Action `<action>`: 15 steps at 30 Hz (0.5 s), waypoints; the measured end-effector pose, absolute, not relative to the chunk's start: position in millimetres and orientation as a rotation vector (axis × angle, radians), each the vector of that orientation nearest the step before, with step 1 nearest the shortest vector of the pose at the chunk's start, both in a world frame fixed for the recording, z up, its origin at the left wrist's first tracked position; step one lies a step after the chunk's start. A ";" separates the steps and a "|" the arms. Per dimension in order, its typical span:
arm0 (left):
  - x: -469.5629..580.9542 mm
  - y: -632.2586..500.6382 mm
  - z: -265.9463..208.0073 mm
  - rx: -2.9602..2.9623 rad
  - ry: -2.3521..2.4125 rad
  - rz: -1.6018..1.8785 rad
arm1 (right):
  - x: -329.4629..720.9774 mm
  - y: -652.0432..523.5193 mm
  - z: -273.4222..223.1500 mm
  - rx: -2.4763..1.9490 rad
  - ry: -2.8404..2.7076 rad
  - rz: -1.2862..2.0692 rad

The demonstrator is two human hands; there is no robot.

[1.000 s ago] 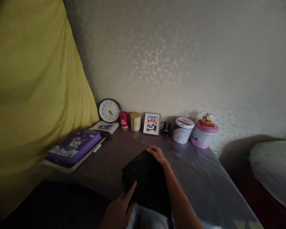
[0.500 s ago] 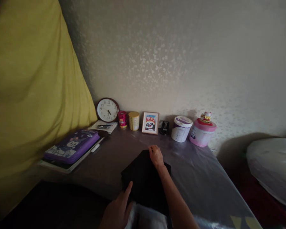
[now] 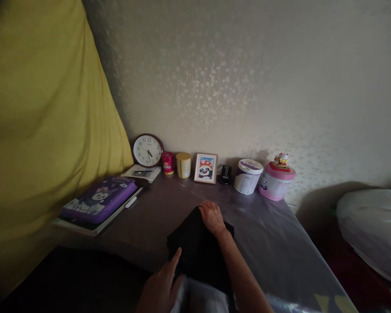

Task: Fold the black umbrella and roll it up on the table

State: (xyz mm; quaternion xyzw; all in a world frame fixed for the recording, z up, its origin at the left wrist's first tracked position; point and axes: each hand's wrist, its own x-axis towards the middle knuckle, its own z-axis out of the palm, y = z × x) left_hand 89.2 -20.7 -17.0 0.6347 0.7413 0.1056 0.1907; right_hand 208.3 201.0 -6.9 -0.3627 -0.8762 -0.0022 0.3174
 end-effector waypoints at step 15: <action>86.4 -21.9 -15.9 1.791 2.076 0.345 | 251.1 195.4 -8.5 -0.983 -2.100 0.140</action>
